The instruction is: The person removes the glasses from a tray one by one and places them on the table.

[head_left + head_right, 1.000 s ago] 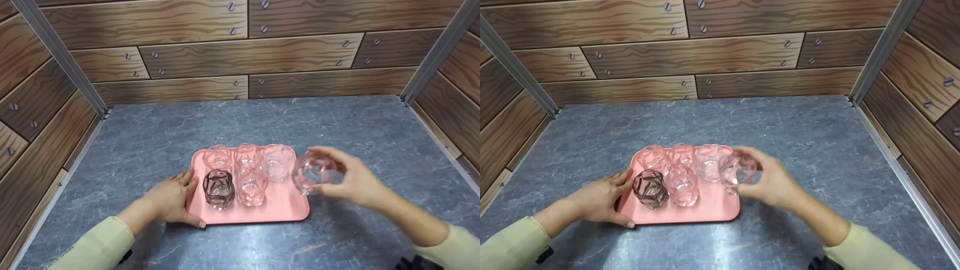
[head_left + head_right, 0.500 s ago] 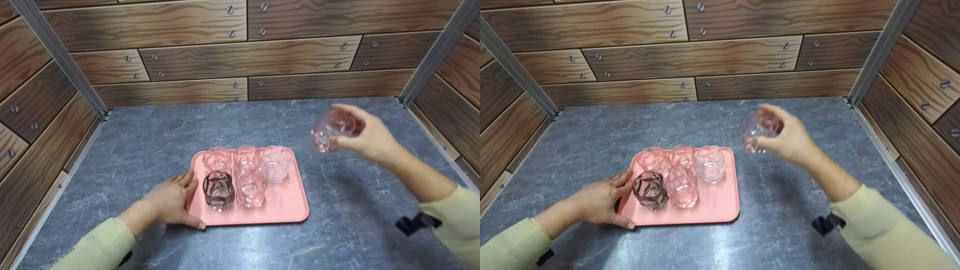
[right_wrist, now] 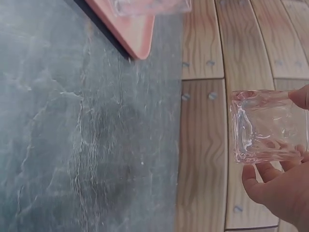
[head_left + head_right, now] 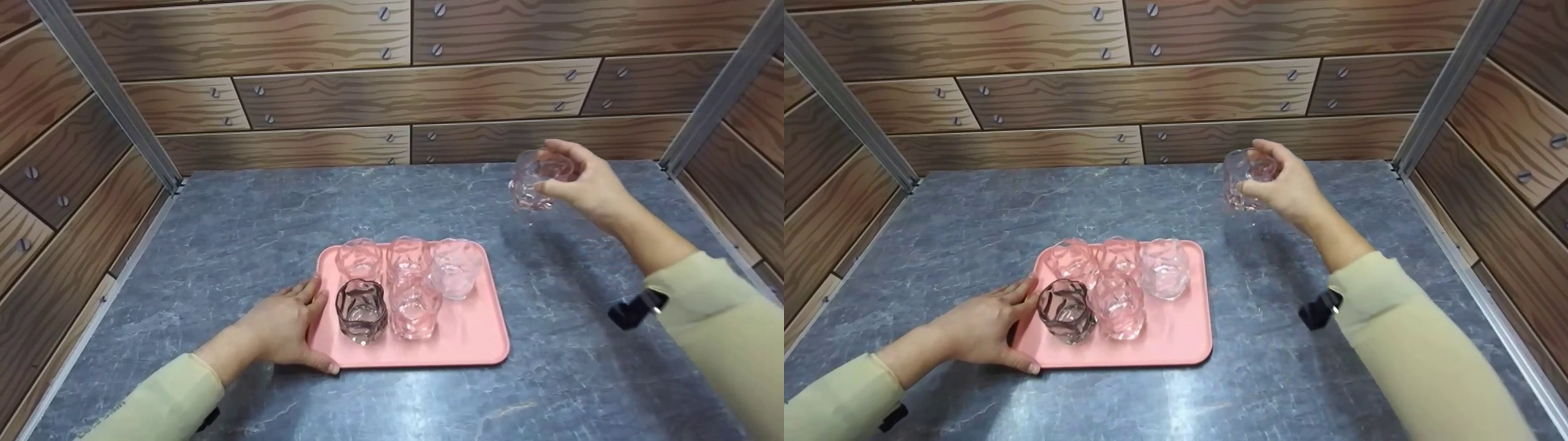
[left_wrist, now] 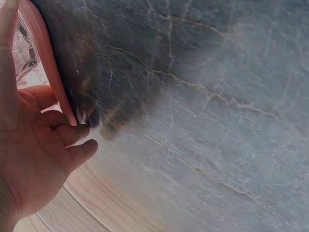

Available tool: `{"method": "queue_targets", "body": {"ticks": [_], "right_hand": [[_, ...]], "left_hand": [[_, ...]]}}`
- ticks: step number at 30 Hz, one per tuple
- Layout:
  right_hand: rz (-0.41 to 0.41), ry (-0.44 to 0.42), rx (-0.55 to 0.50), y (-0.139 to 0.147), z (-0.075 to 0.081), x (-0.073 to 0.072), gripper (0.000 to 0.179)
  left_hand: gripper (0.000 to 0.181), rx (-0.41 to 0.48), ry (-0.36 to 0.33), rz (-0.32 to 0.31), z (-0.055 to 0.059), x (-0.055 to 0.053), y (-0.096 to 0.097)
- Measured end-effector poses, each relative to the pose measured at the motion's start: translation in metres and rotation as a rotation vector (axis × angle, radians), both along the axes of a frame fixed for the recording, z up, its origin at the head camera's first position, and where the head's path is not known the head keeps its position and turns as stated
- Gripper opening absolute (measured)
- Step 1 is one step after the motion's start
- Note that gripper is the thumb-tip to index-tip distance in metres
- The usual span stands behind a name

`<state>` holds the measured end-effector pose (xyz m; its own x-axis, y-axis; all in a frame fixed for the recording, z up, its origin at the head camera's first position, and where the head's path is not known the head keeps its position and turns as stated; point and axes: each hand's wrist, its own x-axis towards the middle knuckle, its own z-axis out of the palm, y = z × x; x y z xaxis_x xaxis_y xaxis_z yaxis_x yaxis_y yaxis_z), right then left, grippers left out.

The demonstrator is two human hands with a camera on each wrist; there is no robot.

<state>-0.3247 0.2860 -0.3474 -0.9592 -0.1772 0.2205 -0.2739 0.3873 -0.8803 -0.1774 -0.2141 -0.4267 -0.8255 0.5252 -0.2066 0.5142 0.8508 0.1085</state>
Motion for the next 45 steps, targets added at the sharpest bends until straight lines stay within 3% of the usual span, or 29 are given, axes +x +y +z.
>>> {"method": "queue_targets", "body": {"ticks": [9, 16, 32, 45], "right_hand": [[-0.013, -0.085, -0.081, -0.006, -0.030, -0.029, 0.078], [-0.032, -0.130, -0.089, -0.017, -0.052, -0.042, 0.079], [-0.013, -0.176, -0.079, -0.027, -0.076, -0.046, 0.083], [0.023, -0.225, -0.022, -0.026, -0.079, -0.047, 0.089]], "left_hand": [[0.139, -0.008, -0.010, 0.000, 0.001, -0.002, 0.001], [0.139, 0.002, 0.013, -0.020, 0.004, -0.002, 0.000], [0.139, 0.003, 0.004, -0.014, 0.001, -0.002, 0.000], [0.139, 0.012, -0.001, -0.004, 0.000, -0.001, -0.001]]}}
